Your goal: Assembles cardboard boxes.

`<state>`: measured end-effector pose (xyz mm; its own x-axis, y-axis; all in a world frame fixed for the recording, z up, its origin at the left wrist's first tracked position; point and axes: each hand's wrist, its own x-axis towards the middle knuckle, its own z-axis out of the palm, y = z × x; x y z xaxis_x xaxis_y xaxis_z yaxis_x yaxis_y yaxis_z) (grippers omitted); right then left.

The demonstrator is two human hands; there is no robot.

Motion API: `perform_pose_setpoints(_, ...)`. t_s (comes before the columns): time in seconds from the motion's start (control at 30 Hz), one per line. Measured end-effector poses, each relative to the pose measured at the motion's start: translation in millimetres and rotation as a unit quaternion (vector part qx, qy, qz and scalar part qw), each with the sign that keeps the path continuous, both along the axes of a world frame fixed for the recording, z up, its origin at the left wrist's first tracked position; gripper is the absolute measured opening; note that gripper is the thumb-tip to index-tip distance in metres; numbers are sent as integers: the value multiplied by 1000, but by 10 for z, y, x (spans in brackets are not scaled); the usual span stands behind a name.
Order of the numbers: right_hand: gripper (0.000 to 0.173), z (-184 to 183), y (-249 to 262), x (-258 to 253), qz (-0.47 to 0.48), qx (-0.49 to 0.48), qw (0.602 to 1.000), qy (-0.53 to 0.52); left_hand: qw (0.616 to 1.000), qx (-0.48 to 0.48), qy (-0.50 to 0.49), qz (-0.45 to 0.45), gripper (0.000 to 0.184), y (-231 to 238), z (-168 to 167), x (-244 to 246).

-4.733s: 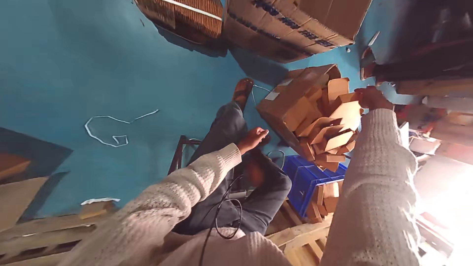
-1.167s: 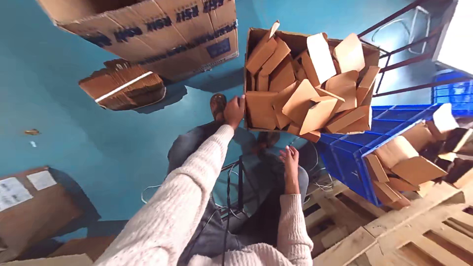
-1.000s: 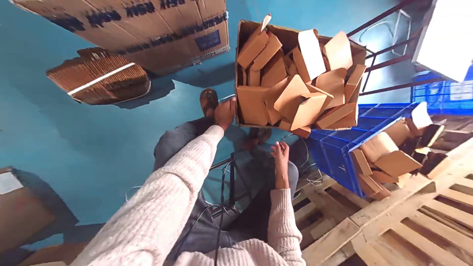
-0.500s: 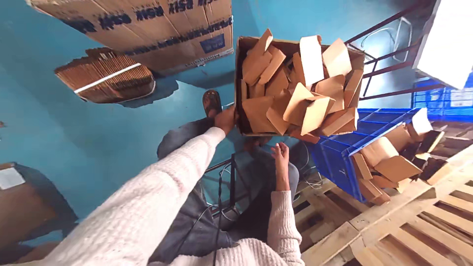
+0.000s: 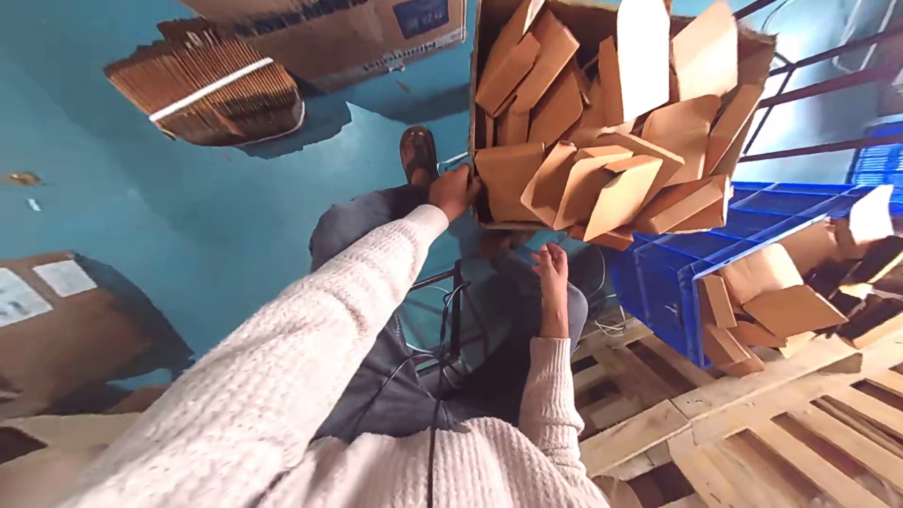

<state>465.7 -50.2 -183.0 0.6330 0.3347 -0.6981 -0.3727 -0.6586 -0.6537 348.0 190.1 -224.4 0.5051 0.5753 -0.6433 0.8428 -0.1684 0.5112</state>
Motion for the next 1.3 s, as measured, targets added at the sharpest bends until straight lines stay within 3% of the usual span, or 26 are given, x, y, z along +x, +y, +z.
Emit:
perform_pose_setpoints(0.1, 48, -13, -43, 16, 4, -4, 1000, 6, 1000, -19, 22, 9, 49, 7, 52, -28)
perform_pose_setpoints(0.2, 50, -32, -162, 76, -36, -2, 999, -10, 990, -2, -20, 143, 49, 59, -110, -152)
perform_pose_setpoints(0.27, 51, -41, -152, 115, -67, 7, 998, -12, 992, 33, -23, 122, 52, -38, -101, -98)
perform_pose_setpoints(0.37, 50, -13, -107, 77, -52, 7, 999, 3, 997, -39, -45, 55, 55, -24, -114, -244)
perform_pose_setpoints(0.47, 54, -22, -125, 71, -85, 12, 996, 12, 994, -47, -58, 84, 46, -9, -166, -301)
perform_pose_setpoints(0.57, 66, -49, -154, 98, -154, 11, 987, -35, 992, -54, -49, 102, 59, -94, -163, -255)
perform_pose_setpoints(0.63, 71, -84, -175, 120, -148, -13, 983, -107, 993, -57, -38, 98, 65, -119, -124, -238)
perform_pose_setpoints(0.73, 64, -111, -152, 211, -122, -61, 972, -193, 985, -136, 15, 102, 61, -88, 185, -161)
perform_pose_setpoints(0.83, 56, -157, -72, 361, -108, -103, 963, -224, 991, -84, -10, 104, 64, -208, -115, -257)
perform_pose_setpoints(0.9, 57, -214, -28, 479, -82, -114, 967, -214, 993, -77, 17, 90, 64, -237, -119, -254)
perform_pose_setpoints(1.07, 64, -424, 152, 750, -172, -57, 974, -135, 994, -62, 29, 84, 62, -279, -41, -267)
perform_pose_setpoints(1.13, 62, -408, 76, 783, -126, -90, 980, -128, 994, -56, 21, 87, 63, -312, -104, -298)
perform_pose_setpoints(1.23, 79, -203, -180, 771, -44, -137, 987, -73, 995, -38, 54, 80, 68, -338, -34, -249)
perform_pose_setpoints(1.3, 81, -123, -331, 778, -68, -132, 989, -17, 994, -26, 80, 65, 68, -334, 68, -216)
